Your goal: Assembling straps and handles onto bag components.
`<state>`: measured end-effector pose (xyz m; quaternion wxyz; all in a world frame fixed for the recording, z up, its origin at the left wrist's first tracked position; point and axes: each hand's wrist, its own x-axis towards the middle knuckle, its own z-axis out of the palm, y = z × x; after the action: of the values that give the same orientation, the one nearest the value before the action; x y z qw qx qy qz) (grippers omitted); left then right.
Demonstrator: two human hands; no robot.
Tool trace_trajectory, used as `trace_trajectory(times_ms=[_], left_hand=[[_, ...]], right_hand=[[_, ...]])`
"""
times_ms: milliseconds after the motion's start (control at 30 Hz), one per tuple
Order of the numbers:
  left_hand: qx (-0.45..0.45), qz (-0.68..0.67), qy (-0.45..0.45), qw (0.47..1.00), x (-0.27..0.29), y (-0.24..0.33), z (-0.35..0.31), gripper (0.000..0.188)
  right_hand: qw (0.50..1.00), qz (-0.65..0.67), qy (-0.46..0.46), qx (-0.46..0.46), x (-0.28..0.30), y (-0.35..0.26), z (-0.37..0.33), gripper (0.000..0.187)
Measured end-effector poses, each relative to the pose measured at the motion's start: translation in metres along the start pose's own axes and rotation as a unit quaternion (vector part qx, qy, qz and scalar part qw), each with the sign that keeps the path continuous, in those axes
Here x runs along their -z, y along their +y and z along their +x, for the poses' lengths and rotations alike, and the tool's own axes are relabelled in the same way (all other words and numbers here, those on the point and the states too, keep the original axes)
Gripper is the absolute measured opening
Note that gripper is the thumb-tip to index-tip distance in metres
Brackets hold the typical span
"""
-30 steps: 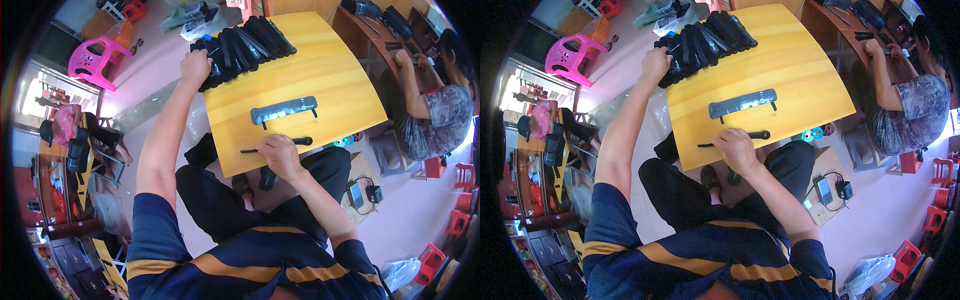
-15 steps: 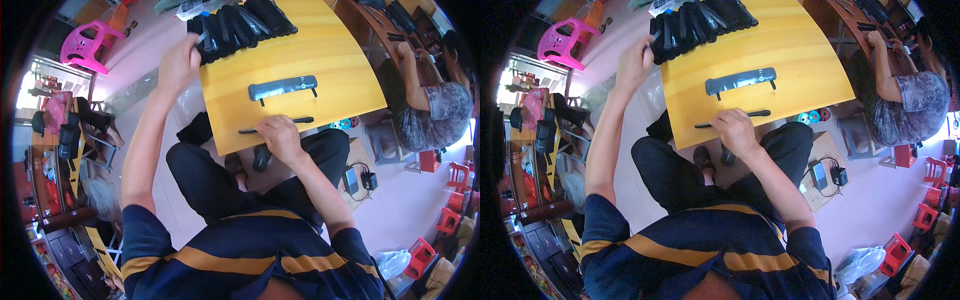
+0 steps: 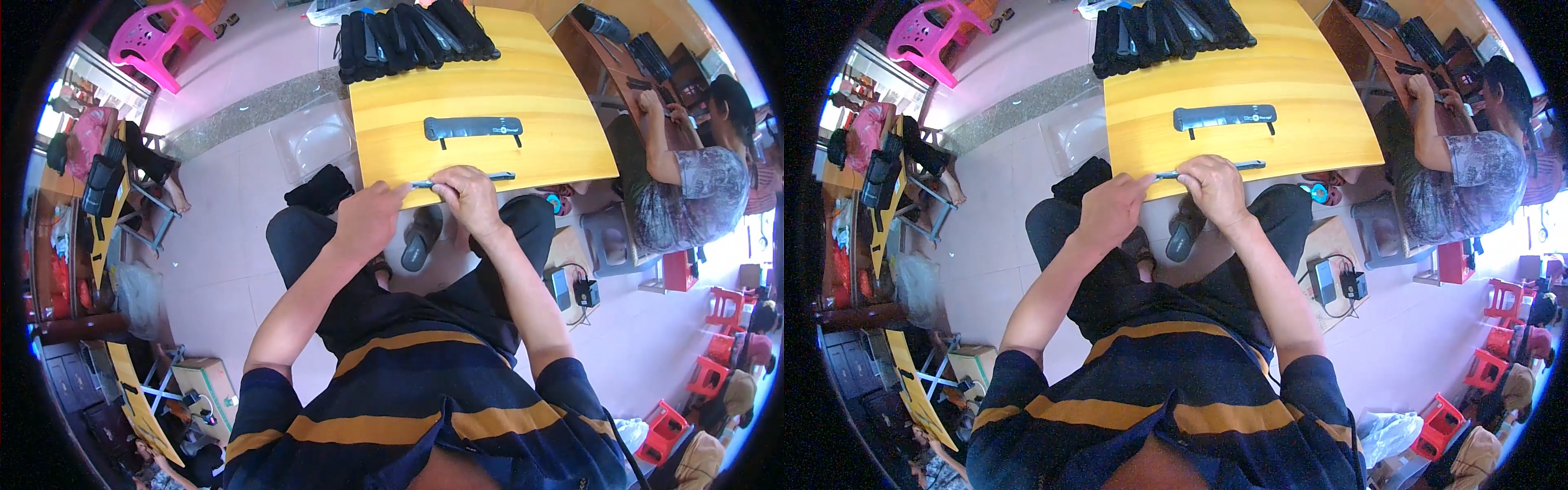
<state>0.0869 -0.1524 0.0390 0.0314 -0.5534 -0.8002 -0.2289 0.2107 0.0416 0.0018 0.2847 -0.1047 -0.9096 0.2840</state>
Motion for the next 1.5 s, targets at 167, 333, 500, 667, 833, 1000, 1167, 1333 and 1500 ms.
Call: trace_trajectory(times_ms=[167, 333, 500, 667, 833, 1000, 1167, 1333, 1500], left_hand=[[-0.001, 0.005, 0.009, 1.0, 0.0, 0.006, 0.009, 0.025], [0.001, 0.044, -0.052, 0.998, 0.003, 0.008, 0.018, 0.029], [-0.006, 0.042, -0.058, 0.997, 0.002, 0.006, 0.021, 0.028], [-0.005, 0.029, -0.038, 0.999, -0.005, 0.003, 0.023, 0.023], [-0.001, 0.036, -0.053, 0.998, -0.002, 0.006, 0.027, 0.022], [0.002, 0.034, -0.064, 0.997, -0.001, 0.006, 0.032, 0.023], [0.018, 0.026, -0.086, 0.996, 0.002, 0.008, 0.037, 0.024], [0.04, -0.001, -0.12, 0.992, 0.008, 0.007, 0.045, 0.026], [0.046, 0.03, -0.157, 0.986, 0.012, 0.002, 0.054, 0.028]], right_hand=[[0.999, -0.007, -0.024, -0.021, 0.003, -0.004, 0.009, 0.014], [0.999, -0.019, -0.037, -0.03, 0.003, -0.003, 0.011, 0.014], [0.999, -0.012, -0.041, -0.032, 0.001, 0.0, 0.012, 0.014], [1.0, 0.0, -0.019, -0.018, 0.0, -0.001, 0.012, 0.012], [1.0, 0.0, -0.015, -0.018, -0.001, 0.0, 0.01, 0.011], [1.0, 0.004, -0.014, -0.015, 0.0, 0.0, 0.01, 0.011], [1.0, -0.001, -0.016, -0.002, 0.0, 0.001, 0.011, 0.01], [1.0, 0.004, -0.021, -0.005, 0.002, 0.001, 0.012, 0.01], [1.0, 0.006, -0.027, 0.0, 0.004, 0.001, 0.014, 0.011]])
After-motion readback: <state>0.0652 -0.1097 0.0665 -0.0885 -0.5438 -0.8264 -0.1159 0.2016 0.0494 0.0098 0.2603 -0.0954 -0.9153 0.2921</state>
